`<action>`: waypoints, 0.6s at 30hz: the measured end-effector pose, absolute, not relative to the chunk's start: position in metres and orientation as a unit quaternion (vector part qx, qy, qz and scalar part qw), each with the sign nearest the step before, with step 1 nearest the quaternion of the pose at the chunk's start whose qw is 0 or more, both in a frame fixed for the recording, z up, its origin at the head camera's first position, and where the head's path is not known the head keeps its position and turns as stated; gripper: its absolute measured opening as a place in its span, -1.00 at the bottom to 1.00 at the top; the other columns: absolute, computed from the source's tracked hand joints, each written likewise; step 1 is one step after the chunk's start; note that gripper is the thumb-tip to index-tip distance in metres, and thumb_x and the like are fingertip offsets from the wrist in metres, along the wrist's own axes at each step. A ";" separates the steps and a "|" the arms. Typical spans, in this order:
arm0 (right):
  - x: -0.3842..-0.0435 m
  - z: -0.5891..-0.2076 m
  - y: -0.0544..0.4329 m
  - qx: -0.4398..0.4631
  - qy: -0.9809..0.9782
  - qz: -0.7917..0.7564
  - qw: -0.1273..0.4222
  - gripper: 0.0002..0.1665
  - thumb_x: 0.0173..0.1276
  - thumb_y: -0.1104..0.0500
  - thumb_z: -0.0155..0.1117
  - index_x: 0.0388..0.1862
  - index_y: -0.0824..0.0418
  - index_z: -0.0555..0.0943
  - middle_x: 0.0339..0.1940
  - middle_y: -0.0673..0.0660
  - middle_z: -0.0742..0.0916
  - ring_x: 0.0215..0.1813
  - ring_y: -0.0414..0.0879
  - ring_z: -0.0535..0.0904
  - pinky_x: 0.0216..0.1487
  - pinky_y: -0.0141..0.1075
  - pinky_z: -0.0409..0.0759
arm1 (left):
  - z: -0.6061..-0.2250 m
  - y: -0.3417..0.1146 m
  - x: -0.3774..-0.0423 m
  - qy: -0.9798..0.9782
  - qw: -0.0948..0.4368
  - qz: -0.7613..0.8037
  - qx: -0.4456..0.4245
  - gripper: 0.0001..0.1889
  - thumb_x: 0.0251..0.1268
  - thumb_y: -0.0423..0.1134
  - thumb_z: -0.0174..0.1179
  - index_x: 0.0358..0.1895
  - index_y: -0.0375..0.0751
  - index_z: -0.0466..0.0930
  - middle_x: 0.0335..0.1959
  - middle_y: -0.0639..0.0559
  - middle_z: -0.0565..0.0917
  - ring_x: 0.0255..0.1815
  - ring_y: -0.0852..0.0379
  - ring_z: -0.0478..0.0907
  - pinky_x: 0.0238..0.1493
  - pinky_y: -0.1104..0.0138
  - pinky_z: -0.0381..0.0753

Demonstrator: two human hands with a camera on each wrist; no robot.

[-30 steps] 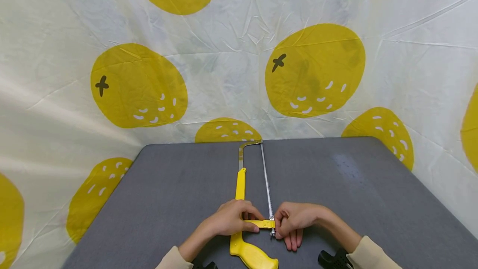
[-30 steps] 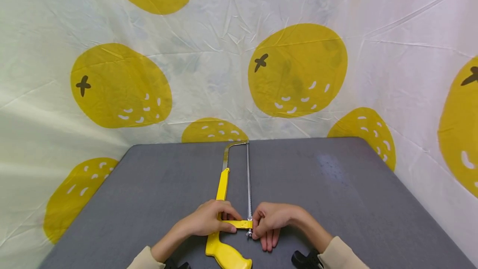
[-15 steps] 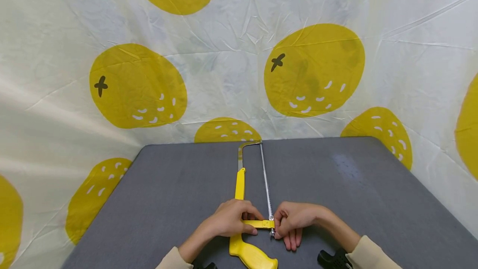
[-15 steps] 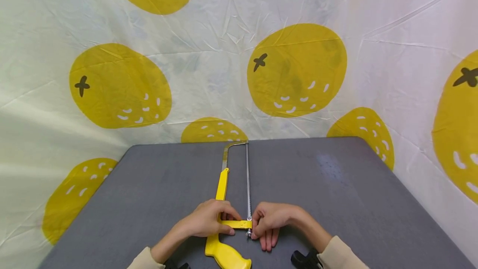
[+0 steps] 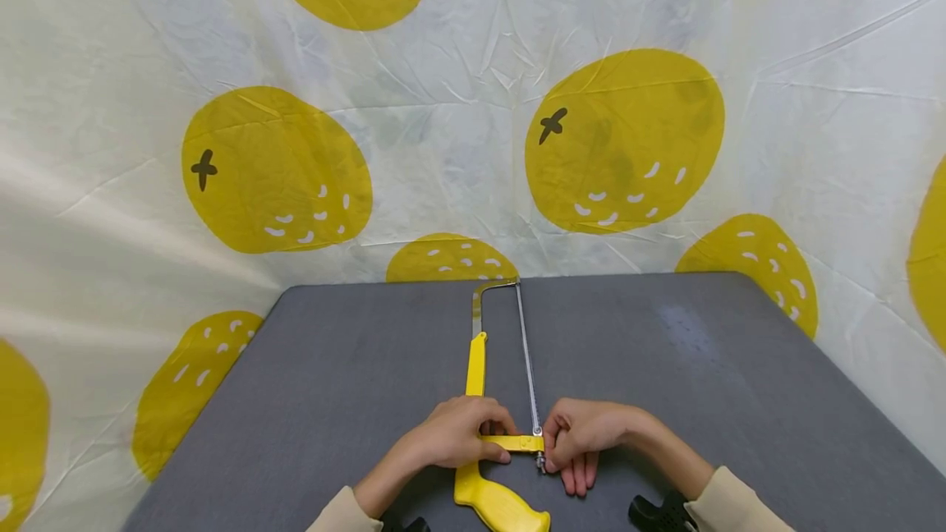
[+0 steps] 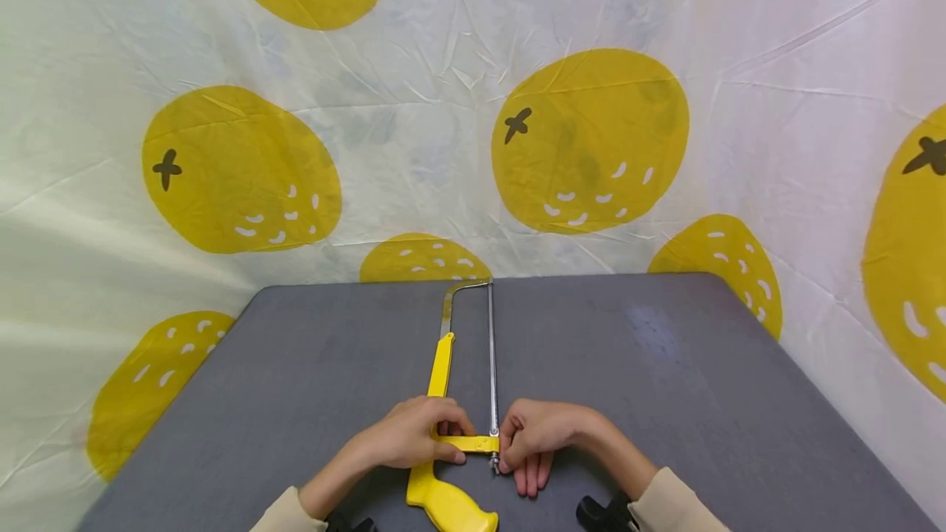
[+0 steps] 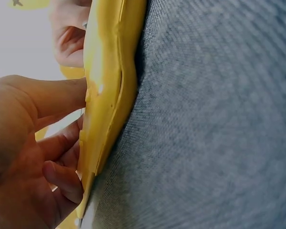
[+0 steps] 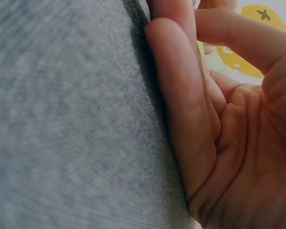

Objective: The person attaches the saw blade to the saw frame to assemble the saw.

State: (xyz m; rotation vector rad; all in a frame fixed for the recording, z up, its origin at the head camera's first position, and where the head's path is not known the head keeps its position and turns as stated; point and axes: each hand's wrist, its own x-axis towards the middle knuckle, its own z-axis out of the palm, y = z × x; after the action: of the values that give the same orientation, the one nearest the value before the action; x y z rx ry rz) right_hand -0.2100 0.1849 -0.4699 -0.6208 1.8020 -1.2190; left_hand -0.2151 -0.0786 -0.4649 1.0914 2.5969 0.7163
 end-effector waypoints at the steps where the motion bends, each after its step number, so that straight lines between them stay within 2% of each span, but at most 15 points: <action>1: -0.210 -0.469 0.185 -0.249 0.721 -0.487 0.426 -0.84 0.31 0.30 0.29 -0.26 0.39 0.74 -0.47 0.45 0.78 -0.59 -0.26 0.72 -0.59 -0.42 0.62 | -0.465 -0.079 -0.215 0.888 0.119 0.242 0.372 -0.82 0.20 0.00 0.50 -0.14 0.29 0.77 -0.35 0.41 0.60 -0.38 0.49 0.45 -0.31 0.52 0.42; 5: -0.209 -0.468 0.185 -0.244 0.721 -0.487 0.428 -0.85 0.34 0.23 0.36 -0.27 0.33 0.75 -0.52 0.27 0.81 -0.59 -0.26 0.72 -0.58 -0.43 0.62 | -0.465 -0.079 -0.216 0.888 0.123 0.239 0.372 -0.84 0.22 0.02 0.48 -0.17 0.30 0.73 -0.36 0.41 0.59 -0.37 0.49 0.45 -0.30 0.51 0.41; 8: -0.209 -0.467 0.184 -0.236 0.724 -0.484 0.431 -0.75 0.37 0.12 0.40 -0.29 0.33 0.75 -0.59 0.09 0.80 -0.61 -0.27 0.71 -0.60 -0.44 0.60 | -0.466 -0.079 -0.217 0.887 0.123 0.240 0.374 -0.85 0.23 0.02 0.47 -0.18 0.30 0.72 -0.38 0.40 0.58 -0.38 0.47 0.45 -0.31 0.50 0.40; 11: -0.209 -0.466 0.183 -0.227 0.726 -0.481 0.435 -0.63 0.41 0.02 0.39 -0.31 0.35 0.74 -0.63 0.00 0.78 -0.63 -0.27 0.70 -0.61 -0.44 0.59 | -0.466 -0.079 -0.217 0.888 0.123 0.238 0.374 -0.85 0.24 0.03 0.47 -0.19 0.30 0.71 -0.39 0.39 0.56 -0.39 0.46 0.43 -0.33 0.49 0.39; 14: -0.209 -0.465 0.182 -0.220 0.730 -0.479 0.435 -0.58 0.43 -0.02 0.38 -0.32 0.36 0.75 -0.62 0.04 0.79 -0.64 -0.26 0.70 -0.62 -0.44 0.59 | -0.466 -0.079 -0.216 0.888 0.124 0.237 0.374 -0.85 0.24 0.03 0.46 -0.19 0.30 0.70 -0.40 0.38 0.55 -0.40 0.45 0.42 -0.34 0.48 0.39; 18: -0.208 -0.465 0.180 -0.215 0.739 -0.477 0.424 -0.55 0.43 -0.04 0.38 -0.34 0.37 0.75 -0.58 0.20 0.80 -0.65 -0.25 0.70 -0.64 -0.43 0.58 | -0.466 -0.078 -0.216 0.888 0.126 0.239 0.372 -0.85 0.24 0.03 0.47 -0.20 0.30 0.69 -0.41 0.37 0.55 -0.41 0.44 0.42 -0.35 0.47 0.38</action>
State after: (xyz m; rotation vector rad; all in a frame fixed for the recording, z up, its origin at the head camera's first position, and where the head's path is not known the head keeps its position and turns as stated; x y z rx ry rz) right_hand -0.2077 0.1804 -0.4652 -0.5373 1.8501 -1.1946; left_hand -0.2165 -0.0785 -0.4662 1.0822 2.5856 0.6953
